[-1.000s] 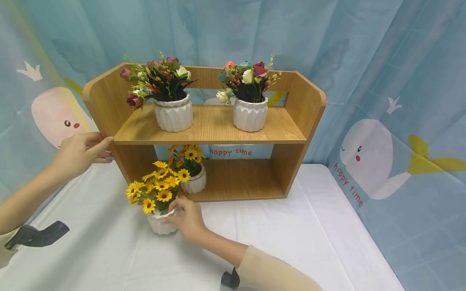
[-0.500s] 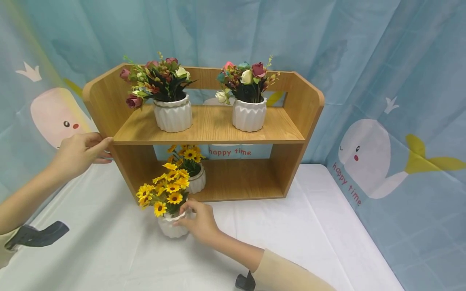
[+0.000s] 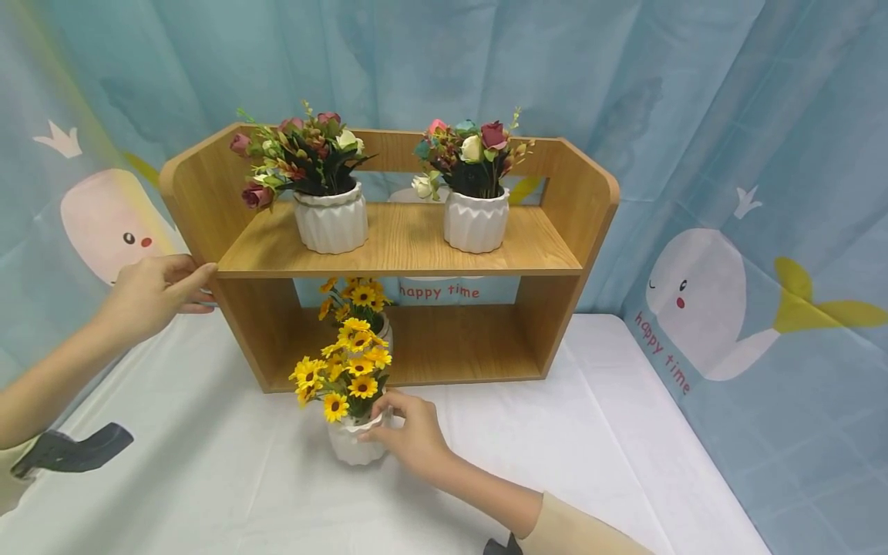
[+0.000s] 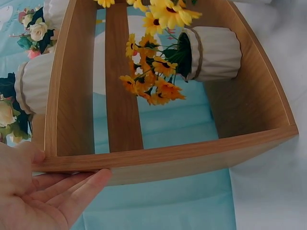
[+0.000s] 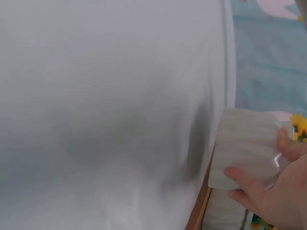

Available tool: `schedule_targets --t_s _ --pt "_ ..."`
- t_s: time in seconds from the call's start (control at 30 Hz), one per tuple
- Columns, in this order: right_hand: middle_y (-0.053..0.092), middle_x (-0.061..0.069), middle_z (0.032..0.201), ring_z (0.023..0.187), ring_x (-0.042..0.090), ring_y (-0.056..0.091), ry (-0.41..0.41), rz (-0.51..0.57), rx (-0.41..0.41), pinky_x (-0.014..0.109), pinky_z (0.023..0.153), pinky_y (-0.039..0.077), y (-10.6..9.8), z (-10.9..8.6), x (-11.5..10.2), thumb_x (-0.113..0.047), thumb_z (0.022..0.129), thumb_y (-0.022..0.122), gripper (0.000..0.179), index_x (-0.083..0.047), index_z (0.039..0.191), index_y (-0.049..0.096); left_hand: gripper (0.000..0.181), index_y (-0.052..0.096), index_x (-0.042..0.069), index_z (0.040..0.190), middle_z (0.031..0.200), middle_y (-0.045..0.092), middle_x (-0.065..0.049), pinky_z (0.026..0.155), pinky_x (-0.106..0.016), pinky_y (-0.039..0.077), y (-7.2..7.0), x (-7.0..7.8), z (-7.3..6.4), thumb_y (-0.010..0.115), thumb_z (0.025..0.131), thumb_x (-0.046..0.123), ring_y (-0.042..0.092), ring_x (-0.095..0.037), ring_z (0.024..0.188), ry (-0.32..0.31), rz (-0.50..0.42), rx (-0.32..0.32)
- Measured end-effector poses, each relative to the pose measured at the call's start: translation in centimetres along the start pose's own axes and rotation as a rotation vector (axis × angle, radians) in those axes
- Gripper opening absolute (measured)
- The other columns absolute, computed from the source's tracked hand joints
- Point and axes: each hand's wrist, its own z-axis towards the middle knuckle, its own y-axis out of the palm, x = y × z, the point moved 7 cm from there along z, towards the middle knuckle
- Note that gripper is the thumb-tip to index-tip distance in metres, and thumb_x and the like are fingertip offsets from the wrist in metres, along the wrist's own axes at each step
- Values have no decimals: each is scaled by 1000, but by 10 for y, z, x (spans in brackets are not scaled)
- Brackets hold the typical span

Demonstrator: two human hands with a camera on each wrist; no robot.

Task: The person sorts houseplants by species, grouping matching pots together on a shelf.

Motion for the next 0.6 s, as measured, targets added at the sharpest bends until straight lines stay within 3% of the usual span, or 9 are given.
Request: schedule_targets --t_s 0.23,0.6 --pt "76 6 101 122 41 70 11 -30 32 54 107 53 -21 -9 3 -7 81 91 22 -6 90 70 53 59 -20 126 114 68 -41 61 -14 57 1 -1 0 48 114 30 78 -43 90 -5 -16 -2" --pt "71 2 93 120 40 72 59 -31 116 53 108 53 -51 -17 10 -4 80 91 23 -7 88 70 50 59 -20 124 113 68 -42 60 -11 54 1 -1 0 48 114 27 77 -45 90 2 -4 10"
